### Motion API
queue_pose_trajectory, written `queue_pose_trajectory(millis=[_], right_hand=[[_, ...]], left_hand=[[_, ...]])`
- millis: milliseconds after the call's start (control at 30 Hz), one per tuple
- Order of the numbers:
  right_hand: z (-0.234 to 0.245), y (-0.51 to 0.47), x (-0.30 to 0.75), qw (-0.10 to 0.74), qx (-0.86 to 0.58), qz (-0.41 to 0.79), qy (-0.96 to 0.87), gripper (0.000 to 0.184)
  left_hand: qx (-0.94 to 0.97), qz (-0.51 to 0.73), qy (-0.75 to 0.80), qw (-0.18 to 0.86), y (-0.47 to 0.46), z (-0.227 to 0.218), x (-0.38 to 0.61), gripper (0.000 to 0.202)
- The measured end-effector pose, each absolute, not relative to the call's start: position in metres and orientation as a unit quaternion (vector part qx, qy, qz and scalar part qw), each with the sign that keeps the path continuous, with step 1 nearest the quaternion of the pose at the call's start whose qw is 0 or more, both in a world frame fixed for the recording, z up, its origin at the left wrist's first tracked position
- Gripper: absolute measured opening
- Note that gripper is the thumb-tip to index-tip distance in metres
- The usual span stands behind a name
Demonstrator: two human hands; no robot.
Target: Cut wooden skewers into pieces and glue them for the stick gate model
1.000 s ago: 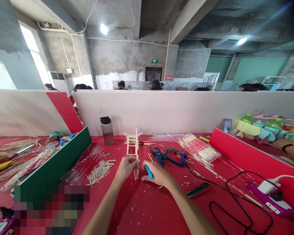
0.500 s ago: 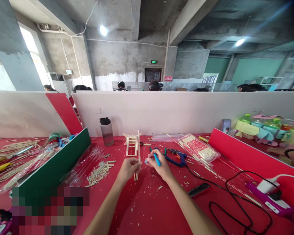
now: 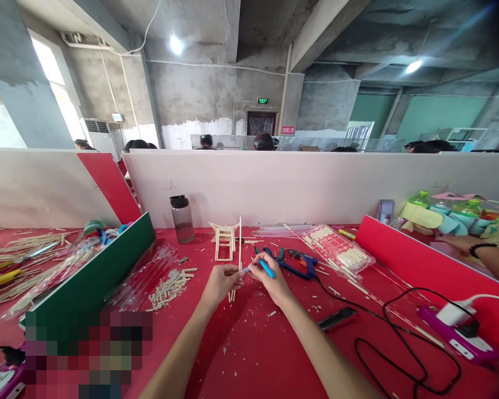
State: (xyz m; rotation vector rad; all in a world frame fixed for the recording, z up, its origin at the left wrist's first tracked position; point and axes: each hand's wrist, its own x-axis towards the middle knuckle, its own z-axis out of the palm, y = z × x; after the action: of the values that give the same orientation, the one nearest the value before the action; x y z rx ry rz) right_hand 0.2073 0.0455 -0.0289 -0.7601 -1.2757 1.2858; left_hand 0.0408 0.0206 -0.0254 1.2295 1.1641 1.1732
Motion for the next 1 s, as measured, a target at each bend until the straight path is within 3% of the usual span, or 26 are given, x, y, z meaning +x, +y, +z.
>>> queue_pose_trajectory(millis=[233,500,1000], right_hand=[[-0.031,0.049,0.208,0.543,-0.324,0.566,-0.53,0.034],[-0.018,0.049,0.215,0.562,-0.354,0.591,-0.459,0.046],[-0.02,0.05,0.21,0.581,-0.355,0.588,-0.437,0.043]], left_hand=[[0.519,0.496,0.482,0.503,0.023,-0.027,0.039,0.041],[0.508,0.519,0.484,0.489,0.02,-0.02,0.035,0.045],[0.497,0.508,0.471,0.523,0.017,-0.014,0.038,0.047]])
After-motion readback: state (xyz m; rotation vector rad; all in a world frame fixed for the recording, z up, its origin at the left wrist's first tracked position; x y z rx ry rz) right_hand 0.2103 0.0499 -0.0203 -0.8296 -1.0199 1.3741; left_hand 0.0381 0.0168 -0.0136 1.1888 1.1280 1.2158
